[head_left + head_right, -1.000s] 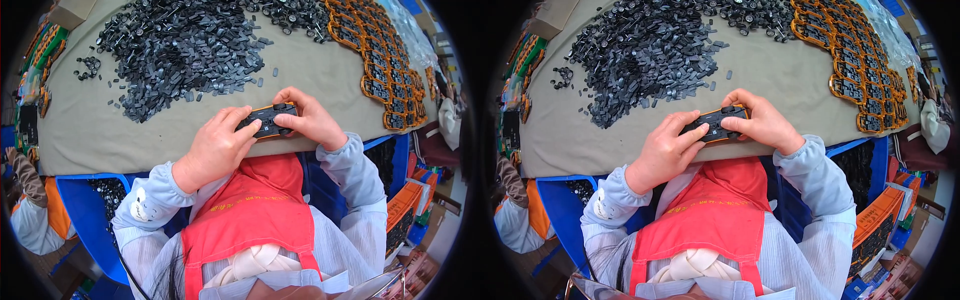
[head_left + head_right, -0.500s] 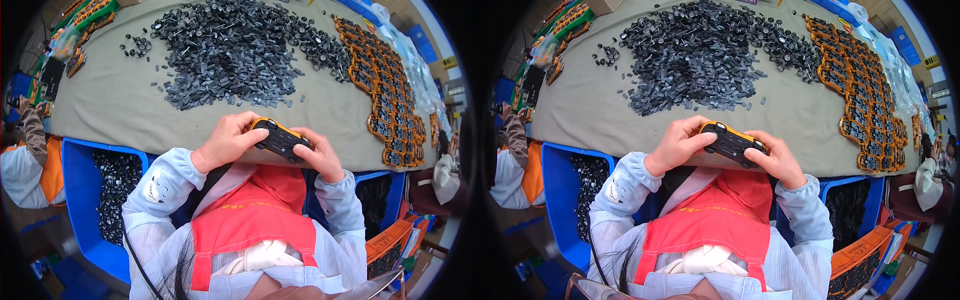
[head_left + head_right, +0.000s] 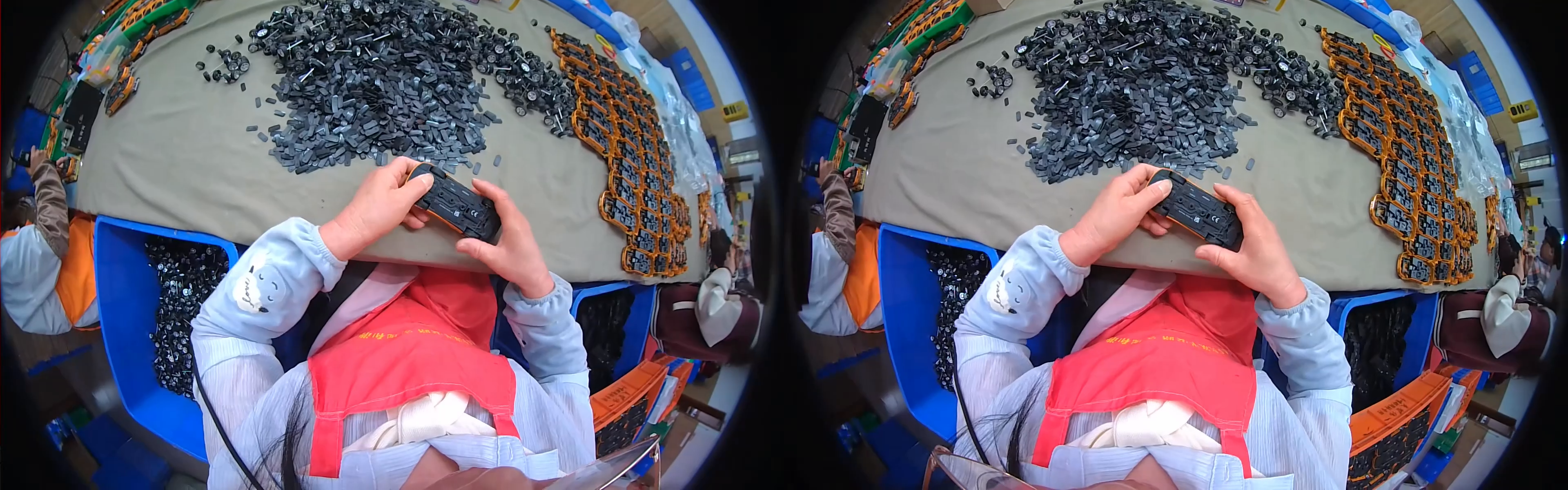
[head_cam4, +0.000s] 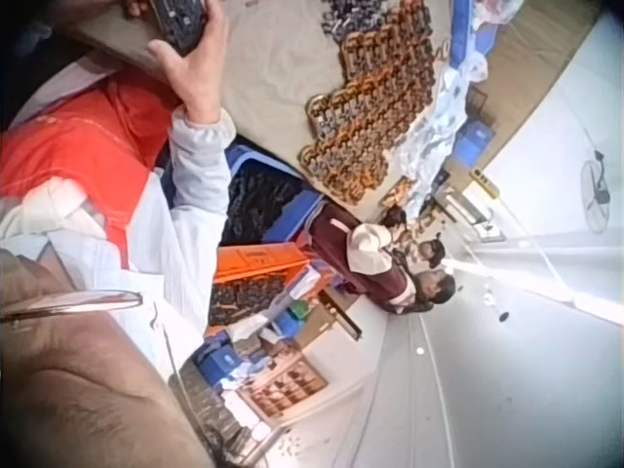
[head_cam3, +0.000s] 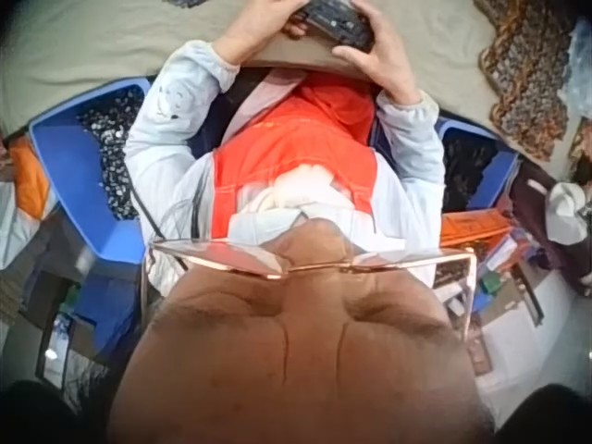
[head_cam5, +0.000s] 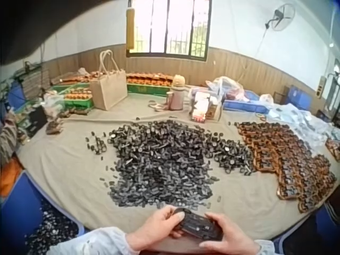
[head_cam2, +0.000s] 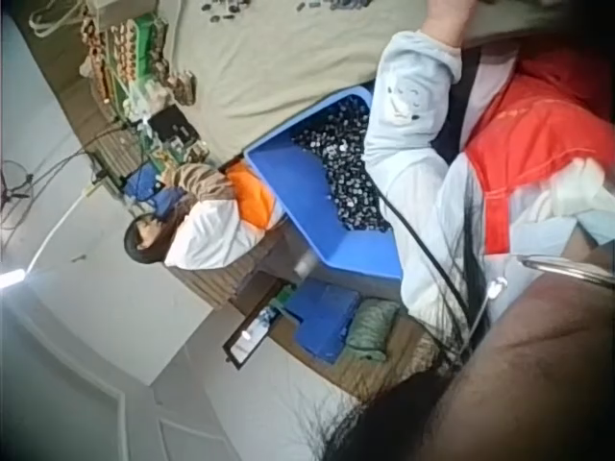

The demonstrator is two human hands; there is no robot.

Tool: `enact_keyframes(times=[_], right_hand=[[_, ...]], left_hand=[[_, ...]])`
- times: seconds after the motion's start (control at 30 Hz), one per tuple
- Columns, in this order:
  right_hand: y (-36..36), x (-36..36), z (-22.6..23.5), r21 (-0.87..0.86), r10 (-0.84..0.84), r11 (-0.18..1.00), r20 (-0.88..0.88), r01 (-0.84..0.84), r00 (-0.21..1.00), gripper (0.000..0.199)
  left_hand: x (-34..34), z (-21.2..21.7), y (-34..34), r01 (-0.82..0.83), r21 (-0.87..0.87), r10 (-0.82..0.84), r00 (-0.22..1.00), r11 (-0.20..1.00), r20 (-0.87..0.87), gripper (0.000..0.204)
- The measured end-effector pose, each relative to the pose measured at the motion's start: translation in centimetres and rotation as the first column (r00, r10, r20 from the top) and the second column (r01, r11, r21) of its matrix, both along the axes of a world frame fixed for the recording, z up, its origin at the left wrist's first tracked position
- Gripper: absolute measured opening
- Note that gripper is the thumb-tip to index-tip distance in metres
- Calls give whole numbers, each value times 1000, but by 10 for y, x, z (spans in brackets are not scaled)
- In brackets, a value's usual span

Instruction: Manually assembling electronic components and chassis parts into toy cars on a production line.

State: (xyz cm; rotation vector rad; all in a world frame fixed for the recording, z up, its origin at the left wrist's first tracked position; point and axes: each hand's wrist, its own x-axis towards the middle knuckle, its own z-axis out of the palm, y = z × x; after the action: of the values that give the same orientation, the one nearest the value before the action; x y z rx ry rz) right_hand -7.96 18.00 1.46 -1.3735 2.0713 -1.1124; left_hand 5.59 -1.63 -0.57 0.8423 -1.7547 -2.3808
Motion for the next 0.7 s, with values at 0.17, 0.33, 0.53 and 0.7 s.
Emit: enact_keyframes(times=[0.17, 0.33, 0.53, 0.7], right_hand=[[-4, -7, -1, 21, 51, 999, -58, -50, 997, 72], [-4, -9, -1, 8, 68, 998, -47, -67, 997, 65], [-6, -18, 7, 101, -26, 995, 110, 15, 994, 52], [-16, -17, 7, 140, 2, 990, 135, -21, 991, 43]], left_hand=[[-2, -1, -12, 186, 63, -187, 982, 980, 13, 31], [0, 5, -10, 234, 3, -234, 971, 972, 53, 35], [10, -5, -5, 201, -30, -203, 956, 979, -211, 57], [10, -1, -5, 290, -135, -301, 952, 947, -64, 70]])
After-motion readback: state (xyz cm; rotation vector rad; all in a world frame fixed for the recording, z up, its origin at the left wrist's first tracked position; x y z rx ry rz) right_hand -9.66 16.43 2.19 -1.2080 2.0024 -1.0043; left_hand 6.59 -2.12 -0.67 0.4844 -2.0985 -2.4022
